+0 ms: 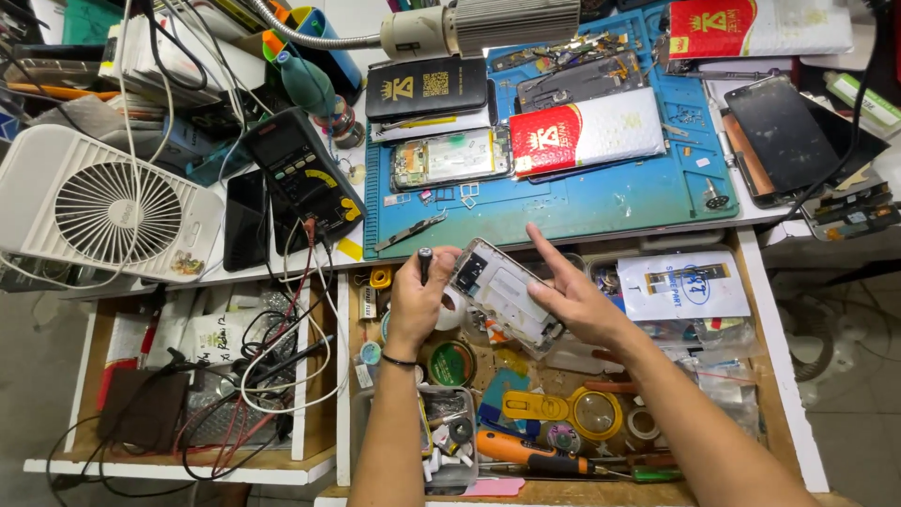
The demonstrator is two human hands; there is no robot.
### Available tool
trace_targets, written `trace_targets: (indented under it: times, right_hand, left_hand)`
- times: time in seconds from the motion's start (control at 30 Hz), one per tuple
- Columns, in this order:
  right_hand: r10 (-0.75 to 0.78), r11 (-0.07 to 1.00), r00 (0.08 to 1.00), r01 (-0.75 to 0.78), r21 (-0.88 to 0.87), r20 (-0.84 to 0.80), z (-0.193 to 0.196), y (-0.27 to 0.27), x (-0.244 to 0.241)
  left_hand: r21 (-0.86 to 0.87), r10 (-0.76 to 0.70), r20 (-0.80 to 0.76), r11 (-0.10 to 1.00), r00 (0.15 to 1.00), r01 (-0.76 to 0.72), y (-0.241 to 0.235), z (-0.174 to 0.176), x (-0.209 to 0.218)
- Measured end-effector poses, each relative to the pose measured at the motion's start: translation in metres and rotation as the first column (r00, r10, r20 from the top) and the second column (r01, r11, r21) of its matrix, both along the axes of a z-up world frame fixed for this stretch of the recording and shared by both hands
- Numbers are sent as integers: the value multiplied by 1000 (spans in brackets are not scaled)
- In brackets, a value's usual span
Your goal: The person uses a small cylindrical tool to scrape and clean the interior frame of a disassembled smartphone. They repeatedly rotate the device and apply the tool along the edges and corners of the internal chassis.
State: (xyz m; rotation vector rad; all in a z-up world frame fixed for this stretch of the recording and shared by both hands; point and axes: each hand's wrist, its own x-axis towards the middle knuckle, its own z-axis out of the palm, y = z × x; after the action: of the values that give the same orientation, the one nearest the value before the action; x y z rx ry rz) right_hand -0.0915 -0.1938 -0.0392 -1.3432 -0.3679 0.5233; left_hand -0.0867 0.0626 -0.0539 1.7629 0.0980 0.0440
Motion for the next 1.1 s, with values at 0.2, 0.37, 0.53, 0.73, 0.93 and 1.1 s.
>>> trace_targets:
  times: [0.2, 0.37, 0.53, 0.73, 0.93, 1.1]
  right_hand:
    - [-231, 960, 969, 242, 144, -85, -39, -13, 12]
    - [-239, 805, 930, 351, 478, -280, -44, -8, 14]
    - [-153, 752, 941, 310, 582, -303, -64, -1, 15]
    - [-295, 909, 952, 305, 285, -78, -144, -13, 6]
    - [-287, 897, 895, 376, 231, -341, -68, 5, 4]
    - [-187, 970, 965, 153, -186, -182, -32, 4, 0]
  left_hand:
    - [-528, -155, -171, 848, 973, 42, -16, 11, -10]
    - [-669, -49, -157, 740, 986, -69, -34, -18, -11]
    - [-635, -23, -103, 771, 994, -48, -62, -9, -18]
    - [-336, -209, -137, 929, 968, 153, -41, -17, -13]
    - [-342, -97, -150, 939, 984, 40, -45, -10, -14]
    - [-361, -268, -190, 914, 945, 187, -57, -36, -20]
